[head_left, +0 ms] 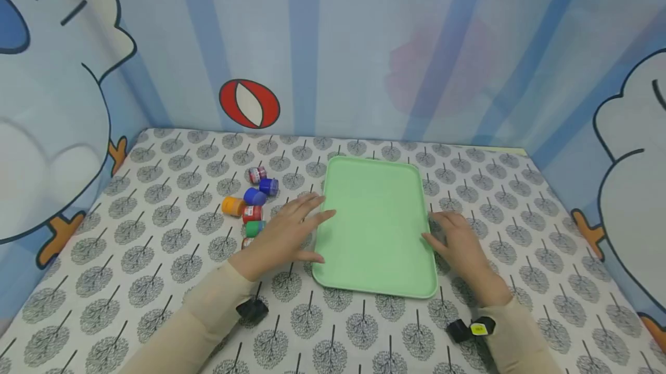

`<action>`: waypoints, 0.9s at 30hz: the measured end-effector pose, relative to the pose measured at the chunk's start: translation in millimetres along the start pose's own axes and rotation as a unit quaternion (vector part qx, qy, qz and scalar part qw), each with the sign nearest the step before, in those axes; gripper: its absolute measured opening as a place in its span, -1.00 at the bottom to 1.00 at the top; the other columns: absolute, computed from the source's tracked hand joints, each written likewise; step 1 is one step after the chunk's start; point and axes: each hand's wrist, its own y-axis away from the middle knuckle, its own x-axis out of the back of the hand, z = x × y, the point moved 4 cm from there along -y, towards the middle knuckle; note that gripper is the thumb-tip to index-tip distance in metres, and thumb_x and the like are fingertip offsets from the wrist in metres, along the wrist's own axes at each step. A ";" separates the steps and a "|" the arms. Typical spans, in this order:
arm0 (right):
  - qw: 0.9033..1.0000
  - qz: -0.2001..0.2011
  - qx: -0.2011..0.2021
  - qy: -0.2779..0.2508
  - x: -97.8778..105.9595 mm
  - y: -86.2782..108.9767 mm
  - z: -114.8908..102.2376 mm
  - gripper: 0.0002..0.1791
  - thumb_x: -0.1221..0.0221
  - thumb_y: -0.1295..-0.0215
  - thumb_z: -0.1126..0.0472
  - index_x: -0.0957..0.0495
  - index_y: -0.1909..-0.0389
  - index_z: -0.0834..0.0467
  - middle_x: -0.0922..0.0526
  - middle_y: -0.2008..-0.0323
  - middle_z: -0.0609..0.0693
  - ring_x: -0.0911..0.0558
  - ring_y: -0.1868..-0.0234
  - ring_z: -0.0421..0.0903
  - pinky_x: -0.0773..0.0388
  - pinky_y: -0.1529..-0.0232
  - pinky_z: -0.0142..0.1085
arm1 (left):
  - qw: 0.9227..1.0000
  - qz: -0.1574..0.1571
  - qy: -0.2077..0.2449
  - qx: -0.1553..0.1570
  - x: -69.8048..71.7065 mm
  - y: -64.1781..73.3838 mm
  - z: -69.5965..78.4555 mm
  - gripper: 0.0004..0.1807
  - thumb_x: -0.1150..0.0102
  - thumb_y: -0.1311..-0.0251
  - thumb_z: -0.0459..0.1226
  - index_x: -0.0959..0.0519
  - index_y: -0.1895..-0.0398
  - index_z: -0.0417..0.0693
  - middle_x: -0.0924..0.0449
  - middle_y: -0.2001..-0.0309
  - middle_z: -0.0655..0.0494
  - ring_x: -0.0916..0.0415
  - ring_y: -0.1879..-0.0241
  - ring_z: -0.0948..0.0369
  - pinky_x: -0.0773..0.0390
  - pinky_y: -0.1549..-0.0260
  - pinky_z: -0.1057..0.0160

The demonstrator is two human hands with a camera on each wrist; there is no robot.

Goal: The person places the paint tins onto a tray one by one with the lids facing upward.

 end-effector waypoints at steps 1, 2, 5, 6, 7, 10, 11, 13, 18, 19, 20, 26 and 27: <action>1.000 -0.002 -0.001 0.001 -1.0 -0.2 0.0 -0.46 -0.27 -0.22 0.11 -0.47 -0.13 0.35 -0.53 -0.07 0.33 -0.46 -0.14 0.28 -0.39 -0.20 0.15 | 1.000 0.006 -0.001 0.001 1.6 2.0 -0.9 -0.04 -0.39 0.14 0.18 -0.31 -0.38 0.06 -0.22 -0.43 -0.11 -0.14 -0.43 -0.08 -0.22 -0.37 -0.11; 1.000 -0.002 -0.001 0.002 -1.4 -0.3 -0.2 -0.47 -0.27 -0.22 0.11 -0.48 -0.12 0.35 -0.54 -0.06 0.32 -0.47 -0.13 0.27 -0.40 -0.19 0.15 | 1.000 0.012 -0.003 0.002 3.2 4.2 -2.2 -0.06 -0.39 0.13 0.16 -0.32 -0.37 0.05 -0.23 -0.42 -0.10 -0.14 -0.43 -0.07 -0.23 -0.37 -0.11; 1.000 -0.001 0.001 0.002 -3.0 -0.6 -0.2 -0.50 -0.28 -0.21 0.13 -0.51 -0.09 0.34 -0.56 -0.03 0.30 -0.49 -0.10 0.26 -0.42 -0.17 0.14 | 0.999 0.030 -0.005 0.012 7.8 12.2 -7.5 -0.10 -0.40 0.12 0.14 -0.36 -0.34 0.05 -0.25 -0.42 -0.08 -0.13 -0.44 -0.08 -0.20 -0.37 -0.13; 1.000 -0.001 0.002 0.003 -3.5 -0.8 -0.3 -0.51 -0.28 -0.21 0.13 -0.51 -0.08 0.33 -0.57 -0.03 0.29 -0.50 -0.10 0.26 -0.42 -0.16 0.14 | 0.999 0.035 -0.003 0.018 9.2 15.1 -9.9 -0.12 -0.41 0.11 0.12 -0.37 -0.33 0.04 -0.24 -0.42 -0.07 -0.12 -0.44 -0.08 -0.19 -0.38 -0.14; 1.000 0.000 0.004 0.004 -4.0 -0.9 -0.4 -0.52 -0.28 -0.21 0.12 -0.52 -0.07 0.33 -0.57 -0.03 0.29 -0.50 -0.10 0.25 -0.43 -0.16 0.14 | 0.999 0.039 -0.002 0.022 10.5 18.2 -12.3 -0.13 -0.41 0.11 0.11 -0.38 -0.33 0.04 -0.24 -0.42 -0.07 -0.11 -0.44 -0.09 -0.18 -0.38 -0.14; 1.000 -0.003 0.006 0.003 -6.0 -1.7 -0.5 -0.53 -0.27 -0.22 0.12 -0.53 -0.07 0.33 -0.57 -0.03 0.29 -0.50 -0.10 0.25 -0.42 -0.18 0.13 | 0.998 0.053 -0.001 0.031 14.9 29.5 -19.4 -0.14 -0.43 0.11 0.09 -0.40 -0.31 0.02 -0.26 -0.41 -0.08 -0.11 -0.43 -0.11 -0.20 -0.36 -0.17; 1.000 -0.006 0.006 0.003 -6.4 -1.8 -0.9 -0.53 -0.26 -0.23 0.12 -0.53 -0.07 0.33 -0.57 -0.04 0.29 -0.50 -0.11 0.25 -0.42 -0.18 0.13 | 0.998 0.059 0.001 0.031 16.4 33.7 -21.8 -0.15 -0.44 0.12 0.08 -0.41 -0.30 0.01 -0.27 -0.39 -0.10 -0.11 -0.43 -0.11 -0.21 -0.34 -0.18; 1.000 -0.012 0.004 0.003 -7.1 -1.9 -1.5 -0.52 -0.25 -0.24 0.11 -0.52 -0.08 0.33 -0.56 -0.06 0.30 -0.49 -0.13 0.25 -0.41 -0.20 0.14 | 0.997 0.075 0.003 0.032 19.7 42.5 -26.5 -0.16 -0.47 0.15 0.04 -0.43 -0.27 -0.01 -0.32 -0.36 -0.12 -0.15 -0.40 -0.13 -0.24 -0.30 -0.23; 1.000 -0.021 -0.003 0.004 -6.6 -1.8 -2.7 -0.51 -0.23 -0.26 0.12 -0.50 -0.12 0.33 -0.54 -0.11 0.31 -0.48 -0.17 0.27 -0.37 -0.23 0.16 | 0.992 0.123 0.016 0.035 26.7 62.0 -38.0 -0.18 -0.52 0.25 -0.01 -0.50 -0.18 -0.10 -0.47 -0.22 -0.14 -0.30 -0.29 -0.16 -0.30 -0.24 -0.26; 1.000 -0.021 -0.004 0.003 -6.6 -1.7 -2.6 -0.51 -0.23 -0.26 0.11 -0.50 -0.12 0.32 -0.54 -0.12 0.31 -0.47 -0.17 0.28 -0.37 -0.23 0.16 | 0.991 0.129 0.021 0.040 27.6 65.3 -40.4 -0.19 -0.52 0.26 -0.02 -0.51 -0.16 -0.12 -0.49 -0.19 -0.14 -0.34 -0.27 -0.16 -0.32 -0.23 -0.25; 1.000 -0.023 -0.006 0.003 -6.6 -1.4 -2.2 -0.51 -0.22 -0.27 0.11 -0.49 -0.13 0.32 -0.53 -0.13 0.31 -0.47 -0.18 0.28 -0.36 -0.23 0.17 | 0.990 0.134 0.025 0.045 28.2 68.4 -42.6 -0.20 -0.52 0.27 -0.02 -0.53 -0.14 -0.14 -0.52 -0.16 -0.15 -0.37 -0.24 -0.16 -0.33 -0.22 -0.24; 1.000 -0.026 -0.017 -0.002 -7.4 2.4 0.4 -0.49 -0.19 -0.30 0.12 -0.46 -0.18 0.31 -0.51 -0.17 0.32 -0.45 -0.20 0.31 -0.33 -0.25 0.18 | 0.983 0.137 0.077 0.100 28.2 85.2 -54.9 -0.30 -0.51 0.24 -0.12 -0.55 -0.08 -0.18 -0.56 -0.11 -0.18 -0.44 -0.16 -0.16 -0.35 -0.17 -0.26; 0.999 -0.026 -0.018 -0.003 -7.4 3.1 0.3 -0.49 -0.19 -0.30 0.12 -0.45 -0.18 0.31 -0.51 -0.17 0.32 -0.45 -0.20 0.31 -0.33 -0.25 0.19 | 0.981 0.134 0.084 0.113 27.8 88.0 -56.8 -0.31 -0.51 0.23 -0.12 -0.56 -0.07 -0.17 -0.56 -0.10 -0.17 -0.44 -0.15 -0.15 -0.36 -0.16 -0.25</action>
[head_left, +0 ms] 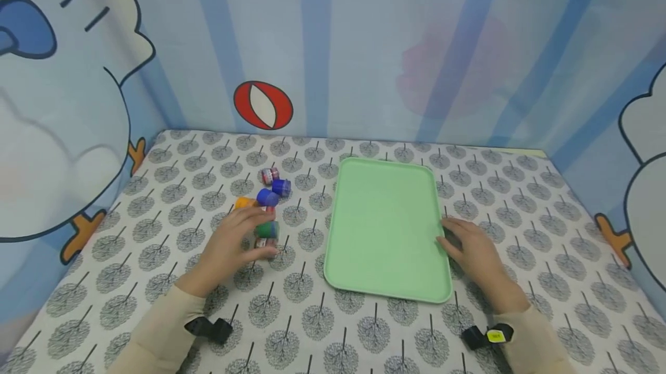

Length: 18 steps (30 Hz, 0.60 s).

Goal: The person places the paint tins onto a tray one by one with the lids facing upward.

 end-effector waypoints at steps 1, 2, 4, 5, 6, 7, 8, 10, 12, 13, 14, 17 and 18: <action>1.000 -0.001 0.000 -0.002 -0.8 -0.1 -0.1 -0.49 -0.19 -0.30 0.12 -0.45 -0.19 0.31 -0.50 -0.18 0.33 -0.45 -0.20 0.31 -0.32 -0.26 0.19 | 1.000 -0.002 0.003 0.013 0.3 2.8 -2.7 -0.33 -0.50 0.22 -0.13 -0.57 -0.06 -0.16 -0.57 -0.09 -0.16 -0.46 -0.14 -0.14 -0.38 -0.15 -0.24; 1.000 -0.003 0.000 -0.004 -1.6 -0.3 -0.3 -0.49 -0.18 -0.30 0.12 -0.45 -0.19 0.31 -0.50 -0.18 0.33 -0.45 -0.20 0.32 -0.32 -0.26 0.19 | 1.000 -0.005 0.001 0.026 0.5 5.6 -5.6 -0.35 -0.50 0.21 -0.12 -0.58 -0.04 -0.15 -0.58 -0.08 -0.15 -0.47 -0.13 -0.13 -0.41 -0.13 -0.23; 1.000 -0.004 0.003 -0.009 -3.1 -1.3 -1.5 -0.49 -0.18 -0.31 0.12 -0.45 -0.19 0.31 -0.50 -0.18 0.33 -0.45 -0.20 0.32 -0.32 -0.26 0.19 | 0.999 -0.013 -0.001 0.053 0.9 11.3 -11.3 -0.39 -0.50 0.18 -0.11 -0.60 -0.02 -0.13 -0.61 -0.04 -0.11 -0.49 -0.09 -0.08 -0.46 -0.10 -0.17; 1.000 -0.004 0.005 -0.011 -3.7 -1.9 -2.1 -0.50 -0.18 -0.31 0.12 -0.45 -0.19 0.31 -0.50 -0.18 0.32 -0.45 -0.20 0.32 -0.32 -0.26 0.19 | 0.998 -0.016 -0.005 0.063 1.1 13.8 -14.0 -0.40 -0.50 0.18 -0.10 -0.61 0.00 -0.13 -0.63 -0.01 -0.09 -0.51 -0.06 -0.06 -0.49 -0.08 -0.13; 1.000 -0.004 0.008 -0.012 -4.3 -2.5 -2.7 -0.50 -0.18 -0.31 0.12 -0.45 -0.19 0.31 -0.51 -0.18 0.32 -0.45 -0.20 0.32 -0.31 -0.26 0.19 | 0.997 -0.019 -0.006 0.069 1.5 16.0 -16.6 -0.42 -0.50 0.17 -0.10 -0.62 0.03 -0.14 -0.64 0.01 -0.07 -0.52 -0.04 -0.04 -0.50 -0.07 -0.11; 1.000 -0.002 0.012 -0.013 -4.8 -3.1 -3.4 -0.50 -0.18 -0.31 0.13 -0.45 -0.19 0.31 -0.51 -0.17 0.32 -0.45 -0.20 0.31 -0.32 -0.25 0.19 | 0.997 -0.019 -0.010 0.073 2.2 17.9 -18.9 -0.44 -0.50 0.17 -0.10 -0.63 0.04 -0.14 -0.66 0.03 -0.06 -0.53 -0.03 -0.03 -0.51 -0.06 -0.09; 1.000 -0.001 0.014 -0.014 -5.2 -3.7 -3.8 -0.50 -0.18 -0.31 0.13 -0.45 -0.19 0.31 -0.52 -0.17 0.31 -0.45 -0.20 0.31 -0.32 -0.25 0.19 | 0.997 -0.015 -0.013 0.074 3.1 19.5 -21.1 -0.45 -0.50 0.17 -0.11 -0.63 0.05 -0.14 -0.66 0.05 -0.05 -0.53 -0.02 -0.02 -0.51 -0.05 -0.09; 1.000 0.003 0.019 -0.017 -5.8 -4.1 -3.8 -0.51 -0.18 -0.31 0.14 -0.46 -0.18 0.31 -0.52 -0.16 0.31 -0.46 -0.19 0.31 -0.32 -0.24 0.19 | 0.997 -0.004 -0.011 0.070 5.2 22.0 -24.7 -0.46 -0.52 0.20 -0.14 -0.64 0.07 -0.14 -0.66 0.07 -0.04 -0.53 -0.01 -0.02 -0.51 -0.05 -0.08; 1.000 0.010 0.024 -0.018 -6.5 -3.3 -2.6 -0.52 -0.18 -0.30 0.15 -0.46 -0.17 0.32 -0.53 -0.15 0.31 -0.47 -0.17 0.31 -0.33 -0.22 0.20 | 0.998 0.009 -0.008 0.060 6.5 23.2 -27.5 -0.46 -0.54 0.22 -0.16 -0.64 0.08 -0.14 -0.66 0.08 -0.03 -0.52 -0.01 0.00 -0.50 -0.04 -0.07; 0.999 0.014 0.027 -0.018 -6.9 -2.6 -1.7 -0.52 -0.19 -0.30 0.16 -0.47 -0.17 0.32 -0.54 -0.14 0.32 -0.47 -0.17 0.32 -0.34 -0.21 0.20 | 0.998 0.015 -0.005 0.055 6.9 23.4 -28.6 -0.45 -0.54 0.24 -0.17 -0.64 0.08 -0.13 -0.65 0.08 -0.02 -0.50 -0.01 0.00 -0.49 -0.04 -0.07; 0.999 0.017 0.028 -0.019 -6.9 -1.7 -0.7 -0.52 -0.19 -0.29 0.16 -0.47 -0.16 0.32 -0.54 -0.13 0.32 -0.47 -0.16 0.32 -0.35 -0.20 0.21 | 0.999 0.020 -0.002 0.049 6.8 23.0 -29.2 -0.46 -0.55 0.24 -0.18 -0.64 0.08 -0.13 -0.65 0.08 -0.01 -0.50 -0.01 0.00 -0.49 -0.03 -0.07; 0.999 0.027 0.033 -0.018 -6.9 0.8 1.3 -0.53 -0.20 -0.28 0.18 -0.47 -0.15 0.33 -0.55 -0.11 0.34 -0.48 -0.13 0.33 -0.37 -0.16 0.22 | 0.999 0.027 0.004 0.040 5.2 21.1 -31.1 -0.46 -0.56 0.26 -0.19 -0.64 0.10 -0.11 -0.64 0.08 0.01 -0.49 -0.02 0.02 -0.49 -0.03 -0.06; 0.999 0.028 0.032 -0.018 -7.0 1.1 1.6 -0.53 -0.20 -0.28 0.18 -0.47 -0.15 0.33 -0.55 -0.11 0.34 -0.48 -0.13 0.33 -0.38 -0.15 0.22 | 0.999 0.030 0.007 0.038 4.5 20.5 -31.4 -0.47 -0.56 0.26 -0.21 -0.64 0.11 -0.11 -0.64 0.08 0.01 -0.49 -0.02 0.01 -0.49 -0.03 -0.06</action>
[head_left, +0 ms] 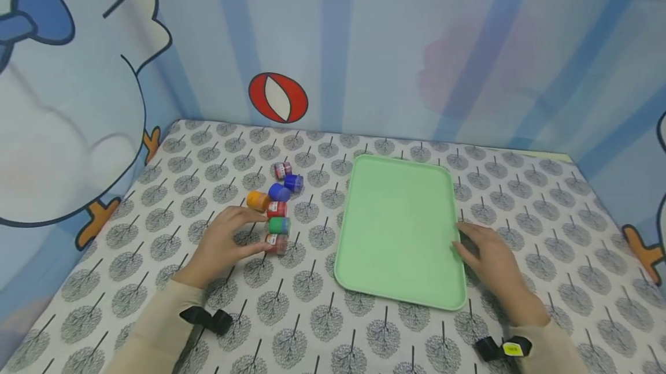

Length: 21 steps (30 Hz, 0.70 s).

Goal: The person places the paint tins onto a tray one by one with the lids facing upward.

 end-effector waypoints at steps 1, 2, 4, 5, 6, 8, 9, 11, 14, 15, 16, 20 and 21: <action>1.000 0.002 0.000 0.001 0.9 0.8 0.1 -0.53 -0.20 -0.28 0.18 -0.47 -0.15 0.33 -0.54 -0.11 0.34 -0.48 -0.13 0.33 -0.38 -0.15 0.22 | 1.000 0.003 0.003 0.000 -0.4 -0.9 0.7 -0.49 -0.56 0.26 -0.21 -0.64 0.13 -0.10 -0.64 0.09 0.02 -0.49 -0.02 0.01 -0.51 -0.02 -0.06; 1.000 0.003 -0.002 0.001 1.8 1.5 0.1 -0.53 -0.20 -0.28 0.17 -0.47 -0.15 0.32 -0.54 -0.11 0.35 -0.48 -0.13 0.33 -0.38 -0.14 0.22 | 1.000 0.005 0.006 0.001 -1.1 -1.5 1.2 -0.50 -0.56 0.27 -0.22 -0.64 0.14 -0.10 -0.63 0.10 0.02 -0.49 -0.01 0.02 -0.52 0.00 -0.06; 1.000 0.002 -0.007 0.000 2.3 2.6 0.5 -0.53 -0.19 -0.29 0.17 -0.47 -0.16 0.32 -0.53 -0.11 0.35 -0.47 -0.13 0.33 -0.38 -0.14 0.23 | 1.000 0.005 0.012 0.002 -2.2 -2.7 3.1 -0.50 -0.57 0.28 -0.22 -0.64 0.16 -0.09 -0.63 0.11 0.02 -0.48 0.00 0.02 -0.53 0.02 -0.05; 1.000 0.002 -0.009 0.000 2.5 2.9 0.7 -0.53 -0.19 -0.30 0.16 -0.47 -0.16 0.32 -0.53 -0.11 0.35 -0.47 -0.13 0.33 -0.38 -0.14 0.23 | 1.000 0.002 0.020 0.003 -3.0 -3.2 4.2 -0.50 -0.57 0.28 -0.22 -0.64 0.16 -0.10 -0.63 0.12 0.03 -0.48 0.00 0.03 -0.53 0.02 -0.04; 1.000 0.001 -0.011 0.000 2.6 3.0 1.0 -0.53 -0.18 -0.31 0.15 -0.46 -0.16 0.31 -0.53 -0.12 0.35 -0.46 -0.14 0.33 -0.38 -0.14 0.23 | 1.000 -0.003 0.024 0.004 -4.0 -3.8 5.2 -0.50 -0.57 0.28 -0.21 -0.64 0.16 -0.09 -0.63 0.12 0.03 -0.48 0.00 0.04 -0.52 0.01 -0.03; 1.000 -0.002 -0.016 -0.001 2.4 3.1 1.8 -0.52 -0.17 -0.32 0.14 -0.46 -0.17 0.31 -0.52 -0.12 0.36 -0.45 -0.14 0.33 -0.37 -0.14 0.24 | 0.999 -0.017 0.030 0.005 -5.9 -5.1 7.2 -0.49 -0.57 0.28 -0.18 -0.63 0.16 -0.08 -0.62 0.12 0.05 -0.47 0.00 0.06 -0.52 0.00 0.00; 1.000 -0.003 -0.018 -0.002 2.0 3.1 2.3 -0.52 -0.17 -0.32 0.13 -0.46 -0.17 0.31 -0.51 -0.13 0.36 -0.45 -0.15 0.34 -0.36 -0.14 0.24 | 0.999 -0.023 0.030 0.003 -6.9 -5.9 8.2 -0.49 -0.57 0.27 -0.16 -0.63 0.16 -0.07 -0.63 0.12 0.06 -0.47 0.00 0.07 -0.51 -0.02 0.00; 1.000 -0.004 -0.018 -0.002 1.2 2.8 2.9 -0.52 -0.17 -0.32 0.13 -0.45 -0.18 0.30 -0.51 -0.13 0.36 -0.44 -0.15 0.34 -0.36 -0.15 0.24 | 0.999 -0.035 0.032 0.000 -8.6 -6.8 9.4 -0.49 -0.57 0.27 -0.14 -0.63 0.16 -0.06 -0.62 0.12 0.08 -0.48 0.00 0.08 -0.50 -0.04 0.01; 1.000 -0.004 -0.019 -0.004 0.0 2.6 3.6 -0.52 -0.17 -0.32 0.13 -0.46 -0.18 0.30 -0.51 -0.13 0.36 -0.44 -0.15 0.34 -0.35 -0.16 0.25 | 0.999 -0.043 0.020 -0.009 -10.4 -6.6 10.4 -0.51 -0.56 0.26 -0.12 -0.63 0.18 -0.03 -0.62 0.13 0.09 -0.48 0.00 0.08 -0.51 -0.04 0.01; 1.000 -0.003 -0.018 -0.005 -0.3 2.5 3.7 -0.52 -0.17 -0.32 0.13 -0.46 -0.18 0.30 -0.51 -0.13 0.36 -0.44 -0.15 0.34 -0.35 -0.16 0.25 | 0.999 -0.045 0.015 -0.013 -10.9 -6.3 10.5 -0.52 -0.56 0.26 -0.13 -0.63 0.18 -0.02 -0.62 0.14 0.09 -0.48 0.00 0.08 -0.51 -0.03 0.01; 1.000 -0.002 -0.017 -0.006 -0.7 2.4 3.6 -0.52 -0.17 -0.32 0.13 -0.46 -0.18 0.31 -0.51 -0.13 0.36 -0.44 -0.15 0.34 -0.34 -0.16 0.25 | 0.999 -0.047 0.012 -0.016 -11.4 -5.9 10.7 -0.52 -0.57 0.26 -0.13 -0.63 0.19 -0.02 -0.62 0.14 0.09 -0.48 0.01 0.08 -0.50 -0.03 0.01; 1.000 0.001 -0.013 -0.008 -2.1 1.7 2.5 -0.53 -0.17 -0.32 0.13 -0.46 -0.17 0.31 -0.52 -0.12 0.37 -0.44 -0.15 0.34 -0.34 -0.16 0.25 | 0.998 -0.055 -0.011 -0.029 -13.2 -4.4 11.9 -0.53 -0.57 0.25 -0.13 -0.62 0.21 -0.03 -0.60 0.17 0.11 -0.48 0.03 0.09 -0.50 -0.01 0.04; 1.000 0.001 -0.012 -0.008 -2.6 1.5 2.2 -0.53 -0.17 -0.32 0.13 -0.46 -0.16 0.31 -0.52 -0.12 0.37 -0.44 -0.15 0.34 -0.34 -0.16 0.25 | 0.998 -0.056 -0.016 -0.032 -13.3 -4.1 12.7 -0.53 -0.57 0.25 -0.13 -0.62 0.21 -0.04 -0.60 0.17 0.10 -0.48 0.04 0.09 -0.50 -0.01 0.04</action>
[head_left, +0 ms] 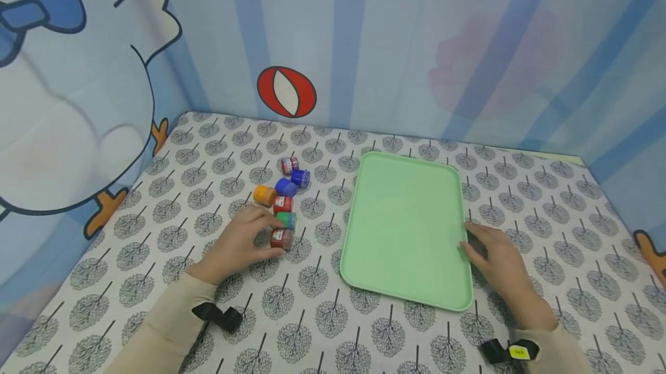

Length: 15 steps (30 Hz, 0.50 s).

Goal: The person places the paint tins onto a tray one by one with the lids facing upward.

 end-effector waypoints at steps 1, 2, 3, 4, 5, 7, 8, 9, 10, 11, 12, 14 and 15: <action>1.000 0.001 0.000 0.000 0.1 0.1 -0.2 -0.53 -0.17 -0.32 0.13 -0.47 -0.16 0.30 -0.52 -0.12 0.37 -0.44 -0.15 0.34 -0.34 -0.16 0.25 | 1.000 -0.003 -0.008 -0.002 -0.3 -0.2 0.6 -0.53 -0.57 0.25 -0.12 -0.62 0.21 -0.05 -0.59 0.18 0.10 -0.48 0.04 0.10 -0.51 0.00 0.05; 1.000 0.001 -0.001 0.000 0.1 0.2 -0.4 -0.53 -0.17 -0.32 0.13 -0.47 -0.16 0.30 -0.52 -0.12 0.37 -0.44 -0.15 0.34 -0.34 -0.16 0.25 | 1.000 -0.006 -0.015 -0.004 -0.4 -0.3 1.3 -0.53 -0.56 0.24 -0.12 -0.62 0.20 -0.05 -0.59 0.17 0.10 -0.48 0.04 0.10 -0.51 0.01 0.06; 1.000 0.002 -0.002 0.000 0.1 0.2 -0.5 -0.53 -0.17 -0.32 0.13 -0.47 -0.16 0.31 -0.52 -0.12 0.37 -0.44 -0.15 0.34 -0.33 -0.16 0.25 | 1.000 -0.008 -0.020 -0.005 -0.3 -0.4 2.2 -0.53 -0.56 0.23 -0.12 -0.62 0.20 -0.06 -0.58 0.17 0.10 -0.48 0.04 0.10 -0.52 0.01 0.06; 1.000 0.002 -0.003 -0.001 0.2 0.3 -0.7 -0.53 -0.17 -0.31 0.13 -0.47 -0.16 0.31 -0.52 -0.12 0.37 -0.44 -0.15 0.34 -0.33 -0.16 0.25 | 1.000 -0.011 -0.023 -0.005 -0.4 -0.5 2.9 -0.53 -0.56 0.22 -0.12 -0.62 0.20 -0.06 -0.58 0.16 0.09 -0.47 0.04 0.09 -0.52 0.01 0.06; 1.000 0.002 -0.004 -0.001 0.1 0.3 -0.8 -0.53 -0.17 -0.31 0.13 -0.46 -0.16 0.31 -0.51 -0.12 0.37 -0.44 -0.15 0.34 -0.33 -0.17 0.25 | 1.000 -0.013 -0.026 -0.006 -0.3 -0.5 3.6 -0.53 -0.55 0.22 -0.12 -0.62 0.19 -0.06 -0.58 0.16 0.09 -0.47 0.04 0.09 -0.53 0.01 0.07; 1.000 0.002 -0.006 -0.002 0.1 0.3 -1.0 -0.53 -0.17 -0.31 0.13 -0.46 -0.16 0.31 -0.51 -0.12 0.37 -0.43 -0.15 0.34 -0.32 -0.17 0.25 | 0.999 -0.015 -0.032 -0.008 -0.5 -0.3 4.3 -0.54 -0.55 0.20 -0.12 -0.62 0.19 -0.06 -0.57 0.16 0.09 -0.48 0.04 0.09 -0.54 0.02 0.07; 1.000 0.002 -0.006 -0.002 0.1 0.2 -0.9 -0.53 -0.17 -0.31 0.13 -0.46 -0.16 0.31 -0.51 -0.12 0.37 -0.43 -0.15 0.34 -0.32 -0.17 0.25 | 0.999 -0.014 -0.032 -0.009 -0.5 -0.4 4.8 -0.54 -0.55 0.20 -0.13 -0.62 0.19 -0.06 -0.57 0.17 0.09 -0.48 0.04 0.10 -0.54 0.02 0.07; 1.000 0.002 -0.007 -0.002 0.0 0.2 -0.7 -0.52 -0.17 -0.31 0.13 -0.46 -0.16 0.31 -0.51 -0.12 0.37 -0.43 -0.15 0.34 -0.32 -0.18 0.25 | 0.999 -0.013 -0.033 -0.010 -0.5 -0.5 5.1 -0.55 -0.55 0.20 -0.14 -0.62 0.20 -0.06 -0.56 0.17 0.10 -0.48 0.05 0.10 -0.54 0.03 0.07; 1.000 0.002 -0.007 -0.003 -0.1 0.1 -0.6 -0.52 -0.17 -0.31 0.13 -0.46 -0.17 0.31 -0.51 -0.12 0.37 -0.43 -0.16 0.34 -0.32 -0.18 0.24 | 0.999 -0.012 -0.033 -0.011 -0.7 -0.5 5.0 -0.55 -0.55 0.20 -0.14 -0.62 0.20 -0.06 -0.56 0.18 0.10 -0.48 0.06 0.11 -0.55 0.04 0.08; 1.000 0.002 -0.008 -0.003 -0.2 0.1 -0.4 -0.52 -0.18 -0.31 0.13 -0.46 -0.17 0.31 -0.51 -0.12 0.36 -0.43 -0.16 0.33 -0.32 -0.18 0.24 | 0.999 -0.010 -0.034 -0.014 -0.8 -0.4 4.9 -0.56 -0.55 0.19 -0.15 -0.61 0.20 -0.06 -0.56 0.19 0.11 -0.49 0.06 0.11 -0.55 0.04 0.08; 1.000 0.002 -0.009 -0.004 -0.3 0.1 -0.2 -0.52 -0.18 -0.31 0.13 -0.46 -0.17 0.31 -0.51 -0.12 0.36 -0.43 -0.16 0.33 -0.32 -0.18 0.24 | 0.999 -0.009 -0.035 -0.014 -0.9 -0.3 4.7 -0.56 -0.55 0.19 -0.15 -0.61 0.21 -0.06 -0.56 0.19 0.11 -0.49 0.07 0.12 -0.55 0.05 0.09; 1.000 0.002 -0.010 -0.004 -0.4 0.0 0.1 -0.52 -0.18 -0.31 0.13 -0.46 -0.17 0.31 -0.51 -0.13 0.36 -0.43 -0.16 0.33 -0.32 -0.18 0.24 | 0.999 -0.006 -0.034 -0.016 -0.7 -0.4 4.8 -0.57 -0.55 0.19 -0.16 -0.61 0.21 -0.06 -0.56 0.19 0.12 -0.49 0.08 0.13 -0.55 0.06 0.09; 1.000 0.002 -0.010 -0.004 -0.4 -0.2 0.1 -0.52 -0.18 -0.31 0.13 -0.46 -0.17 0.31 -0.51 -0.13 0.36 -0.43 -0.16 0.33 -0.32 -0.18 0.24 | 0.999 -0.005 -0.036 -0.017 -0.6 -0.3 4.7 -0.57 -0.55 0.19 -0.17 -0.60 0.21 -0.06 -0.56 0.20 0.12 -0.49 0.08 0.13 -0.55 0.06 0.09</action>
